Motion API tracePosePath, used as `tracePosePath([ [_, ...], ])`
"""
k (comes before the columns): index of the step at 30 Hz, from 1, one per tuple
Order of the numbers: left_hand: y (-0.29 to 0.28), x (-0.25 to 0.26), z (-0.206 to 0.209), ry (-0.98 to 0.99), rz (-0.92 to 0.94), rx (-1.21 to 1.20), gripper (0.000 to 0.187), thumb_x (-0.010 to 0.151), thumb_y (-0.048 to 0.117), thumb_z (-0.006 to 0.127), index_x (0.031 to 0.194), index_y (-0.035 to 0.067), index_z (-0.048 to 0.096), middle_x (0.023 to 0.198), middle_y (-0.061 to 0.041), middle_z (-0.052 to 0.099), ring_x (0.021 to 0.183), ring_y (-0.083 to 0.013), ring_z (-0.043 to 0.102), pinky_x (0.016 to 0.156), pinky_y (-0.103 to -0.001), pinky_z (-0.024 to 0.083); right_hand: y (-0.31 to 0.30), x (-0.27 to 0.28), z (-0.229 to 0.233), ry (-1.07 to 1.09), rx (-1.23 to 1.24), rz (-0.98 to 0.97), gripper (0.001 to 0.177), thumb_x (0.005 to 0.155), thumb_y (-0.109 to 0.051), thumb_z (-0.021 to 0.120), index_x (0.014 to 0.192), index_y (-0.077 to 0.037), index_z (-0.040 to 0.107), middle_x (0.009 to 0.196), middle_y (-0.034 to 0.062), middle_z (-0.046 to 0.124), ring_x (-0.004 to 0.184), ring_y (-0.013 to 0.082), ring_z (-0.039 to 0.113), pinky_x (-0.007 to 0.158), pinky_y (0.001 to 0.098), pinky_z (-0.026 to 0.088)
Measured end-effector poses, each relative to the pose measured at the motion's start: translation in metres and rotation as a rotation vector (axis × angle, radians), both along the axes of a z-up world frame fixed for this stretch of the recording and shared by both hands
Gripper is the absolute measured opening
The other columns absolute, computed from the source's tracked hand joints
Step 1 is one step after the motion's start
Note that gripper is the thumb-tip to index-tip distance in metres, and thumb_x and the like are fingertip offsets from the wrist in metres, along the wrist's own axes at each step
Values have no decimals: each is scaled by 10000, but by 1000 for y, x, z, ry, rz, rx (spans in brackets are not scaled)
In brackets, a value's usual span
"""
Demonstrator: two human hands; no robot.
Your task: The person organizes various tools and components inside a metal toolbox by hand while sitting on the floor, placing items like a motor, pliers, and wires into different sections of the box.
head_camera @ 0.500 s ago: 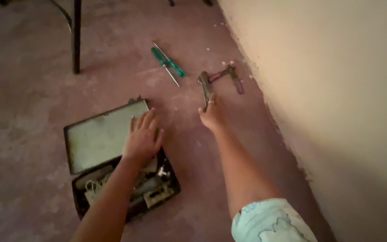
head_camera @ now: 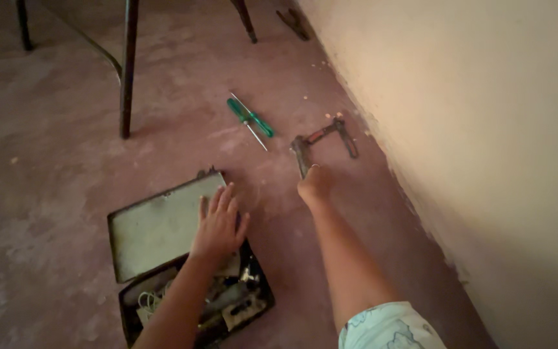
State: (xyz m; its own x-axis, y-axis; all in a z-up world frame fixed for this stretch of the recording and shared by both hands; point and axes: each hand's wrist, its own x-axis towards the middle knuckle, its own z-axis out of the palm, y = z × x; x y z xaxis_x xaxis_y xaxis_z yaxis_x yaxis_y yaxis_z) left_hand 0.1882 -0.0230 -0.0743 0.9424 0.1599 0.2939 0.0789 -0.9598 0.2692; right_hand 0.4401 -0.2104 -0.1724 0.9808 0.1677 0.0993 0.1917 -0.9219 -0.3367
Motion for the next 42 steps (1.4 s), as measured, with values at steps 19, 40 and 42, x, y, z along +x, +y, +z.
tracePosePath([
  [19, 29, -47, 130, 9, 83, 533, 954, 852, 625, 573, 1605, 126, 264, 1686, -149, 193, 1560, -296, 222, 1228, -677, 160, 9, -59, 153, 662, 191, 667, 431, 815, -131, 792, 1241, -98, 730, 934, 64, 754, 767, 178, 687, 669, 384, 564],
  [40, 79, -72, 78, 814, 43, -708, 817, 953, 737, 431, 882, -5, 764, 698, -135, 690, 621, -263, 647, 650, -427, 565, 48, -141, 217, 540, -102, 1063, 425, 787, -149, 821, 1208, -172, 772, 1109, 72, 789, 980, 210, 739, 854, 354, 574],
  [42, 82, -63, 81, 842, 61, -606, 829, 956, 739, 381, 869, 10, 767, 697, -118, 700, 628, -252, 681, 648, -415, 571, 46, -142, 217, 540, 2, 1025, 428, 772, -145, 816, 1198, -157, 776, 1107, 77, 798, 983, 212, 750, 849, 361, 583],
])
